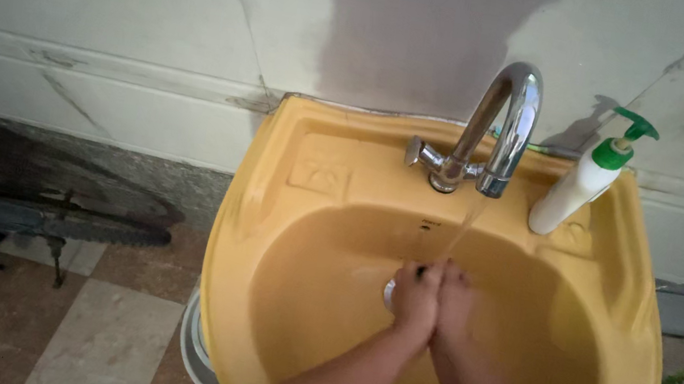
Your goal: The person cleans a yellow bathroom sink using a black cloth and a green toothbrush. They apply liquid soap, scrub the basin and faucet, rinse the cloth and toothbrush under running water, and wipe the sink surfaces.
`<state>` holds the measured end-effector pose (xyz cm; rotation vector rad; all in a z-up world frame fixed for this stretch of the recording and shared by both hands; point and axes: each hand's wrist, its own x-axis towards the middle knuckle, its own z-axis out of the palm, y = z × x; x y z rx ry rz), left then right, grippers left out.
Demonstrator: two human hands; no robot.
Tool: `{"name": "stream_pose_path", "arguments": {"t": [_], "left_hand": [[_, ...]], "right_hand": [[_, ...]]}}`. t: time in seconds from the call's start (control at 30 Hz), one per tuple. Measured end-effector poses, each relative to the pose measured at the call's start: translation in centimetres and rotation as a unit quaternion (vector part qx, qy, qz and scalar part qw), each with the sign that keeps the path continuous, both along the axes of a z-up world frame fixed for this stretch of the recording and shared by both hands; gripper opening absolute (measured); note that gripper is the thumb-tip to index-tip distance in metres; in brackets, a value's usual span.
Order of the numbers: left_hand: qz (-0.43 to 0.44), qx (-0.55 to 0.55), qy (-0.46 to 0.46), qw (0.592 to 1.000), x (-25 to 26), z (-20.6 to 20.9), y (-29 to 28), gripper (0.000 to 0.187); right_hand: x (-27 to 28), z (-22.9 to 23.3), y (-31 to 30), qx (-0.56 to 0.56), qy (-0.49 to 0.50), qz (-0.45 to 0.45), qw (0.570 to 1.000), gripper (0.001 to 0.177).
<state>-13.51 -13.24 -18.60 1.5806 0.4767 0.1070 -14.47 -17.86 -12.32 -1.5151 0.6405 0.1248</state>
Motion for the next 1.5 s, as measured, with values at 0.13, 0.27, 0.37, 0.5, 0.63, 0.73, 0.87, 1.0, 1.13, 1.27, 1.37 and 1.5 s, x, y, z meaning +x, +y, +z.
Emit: {"name": "stream_pose_path", "arguments": {"t": [0.13,0.27,0.37,0.5,0.63,0.73,0.87,1.0,1.13,1.27,1.37,1.5], "left_hand": [[0.003,-0.245,0.065,0.967,0.2,1.7,2.5,0.031],[-0.020,-0.293,0.095,0.951,-0.4,2.7,3.0,0.032],[-0.065,-0.011,0.114,0.991,-0.3,2.9,1.9,0.035],[-0.050,-0.134,0.173,0.974,0.9,2.7,3.2,0.036],[0.011,-0.424,0.237,0.874,1.6,2.3,3.6,0.039],[-0.120,-0.186,0.142,0.965,0.0,1.9,1.1,0.046],[-0.084,-0.216,-0.024,0.972,-0.3,2.2,0.9,0.049],[-0.028,-0.381,0.203,0.902,0.7,3.9,4.4,0.050],[-0.059,-0.352,0.156,0.921,-2.6,5.8,2.7,0.055],[-0.151,-0.229,0.059,0.960,-4.4,5.4,0.9,0.055],[-0.137,-0.224,0.060,0.963,-3.0,4.5,1.7,0.052],[-0.101,-0.213,0.128,0.963,-3.0,4.2,1.8,0.049]], "right_hand": [[-1.4,-1.0,2.9,-0.025,-0.029,0.065,0.997,0.044],[2.0,-1.5,1.8,-0.172,-0.031,0.101,0.979,0.044],[3.4,-1.2,0.2,-0.096,0.001,0.037,0.995,0.044],[0.7,-2.3,2.0,-0.021,0.009,0.049,0.999,0.044],[1.0,-3.2,2.5,-0.144,-0.014,0.083,0.986,0.044],[2.8,-1.9,0.5,-0.187,0.018,0.066,0.980,0.049],[0.8,0.6,0.2,0.122,0.078,0.017,0.989,0.059],[-2.8,0.1,3.5,0.008,-0.129,0.110,0.985,0.052],[-1.3,-1.5,0.8,-0.042,0.035,0.124,0.991,0.061],[-0.5,-1.8,-1.4,0.157,-0.023,0.074,0.985,0.070],[-2.4,-1.0,0.6,0.219,0.067,0.037,0.973,0.061],[-4.1,0.6,2.8,0.248,0.061,0.036,0.966,0.056]]}}
